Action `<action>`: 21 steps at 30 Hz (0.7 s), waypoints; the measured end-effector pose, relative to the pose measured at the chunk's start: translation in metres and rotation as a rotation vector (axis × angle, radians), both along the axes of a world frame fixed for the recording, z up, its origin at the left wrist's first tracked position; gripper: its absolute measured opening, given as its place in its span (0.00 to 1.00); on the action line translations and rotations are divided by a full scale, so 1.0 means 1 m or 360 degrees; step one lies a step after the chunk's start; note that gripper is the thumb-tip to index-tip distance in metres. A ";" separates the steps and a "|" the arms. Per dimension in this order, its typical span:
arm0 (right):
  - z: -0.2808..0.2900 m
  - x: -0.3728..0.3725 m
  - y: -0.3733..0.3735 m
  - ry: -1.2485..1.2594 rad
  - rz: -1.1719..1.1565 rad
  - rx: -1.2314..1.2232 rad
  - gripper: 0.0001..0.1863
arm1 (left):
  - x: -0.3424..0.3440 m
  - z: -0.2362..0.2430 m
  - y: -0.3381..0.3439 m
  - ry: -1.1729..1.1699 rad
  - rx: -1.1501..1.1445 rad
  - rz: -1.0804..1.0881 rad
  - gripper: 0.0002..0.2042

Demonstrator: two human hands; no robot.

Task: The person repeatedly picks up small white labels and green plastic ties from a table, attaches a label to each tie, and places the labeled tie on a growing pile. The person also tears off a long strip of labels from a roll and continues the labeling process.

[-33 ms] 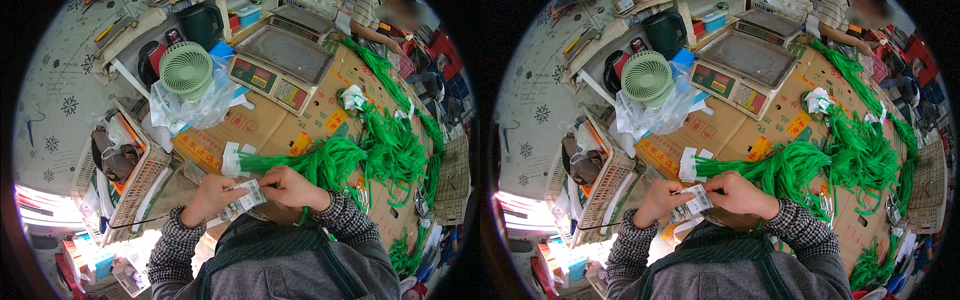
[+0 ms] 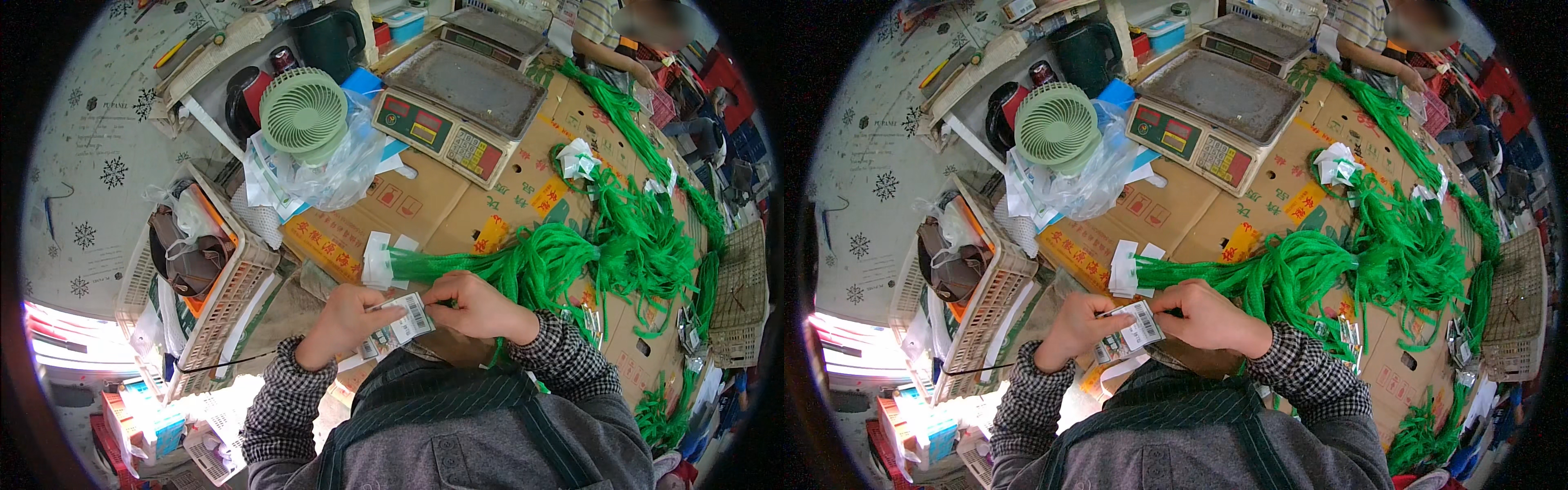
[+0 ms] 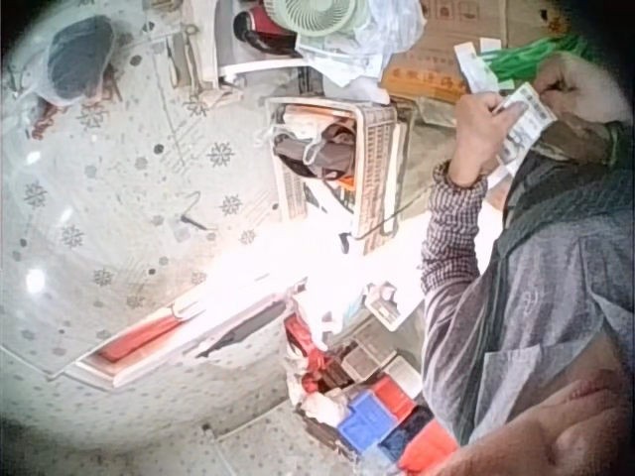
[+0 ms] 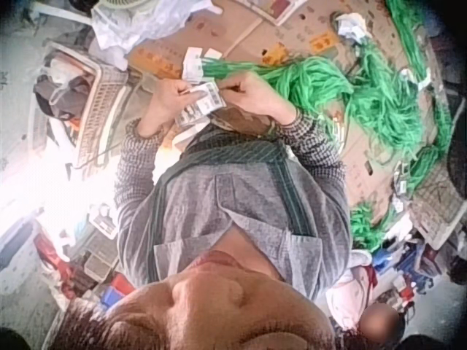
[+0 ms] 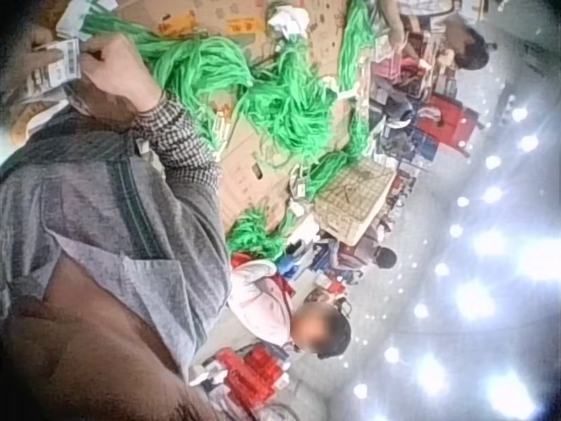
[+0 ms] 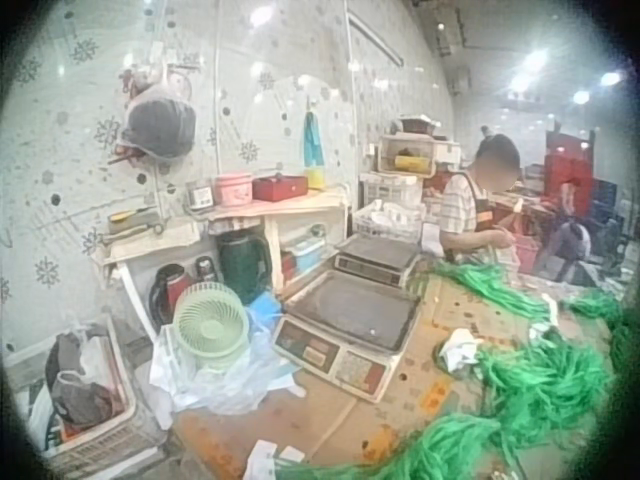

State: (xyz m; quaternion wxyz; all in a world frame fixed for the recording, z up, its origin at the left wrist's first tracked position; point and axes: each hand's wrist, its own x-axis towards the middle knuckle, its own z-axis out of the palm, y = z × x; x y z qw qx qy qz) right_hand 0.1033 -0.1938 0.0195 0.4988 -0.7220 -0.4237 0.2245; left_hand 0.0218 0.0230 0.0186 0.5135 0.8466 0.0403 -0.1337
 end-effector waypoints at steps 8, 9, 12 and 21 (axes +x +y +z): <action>-0.015 0.008 -0.004 0.0008 -0.0184 -0.0100 0.07 | -0.003 0.005 0.003 -0.0029 -0.0150 0.0135 0.15; -0.017 0.009 -0.006 0.0048 -0.0241 -0.0121 0.07 | -0.004 0.010 0.003 -0.0018 -0.0179 0.0135 0.15; -0.012 0.005 -0.004 0.0081 -0.0157 -0.0085 0.09 | -0.005 0.020 -0.002 0.0032 -0.0192 0.0111 0.14; -0.004 0.002 -0.001 0.0086 -0.0026 -0.0080 0.08 | -0.001 0.004 -0.003 0.0035 -0.0123 -0.0005 0.17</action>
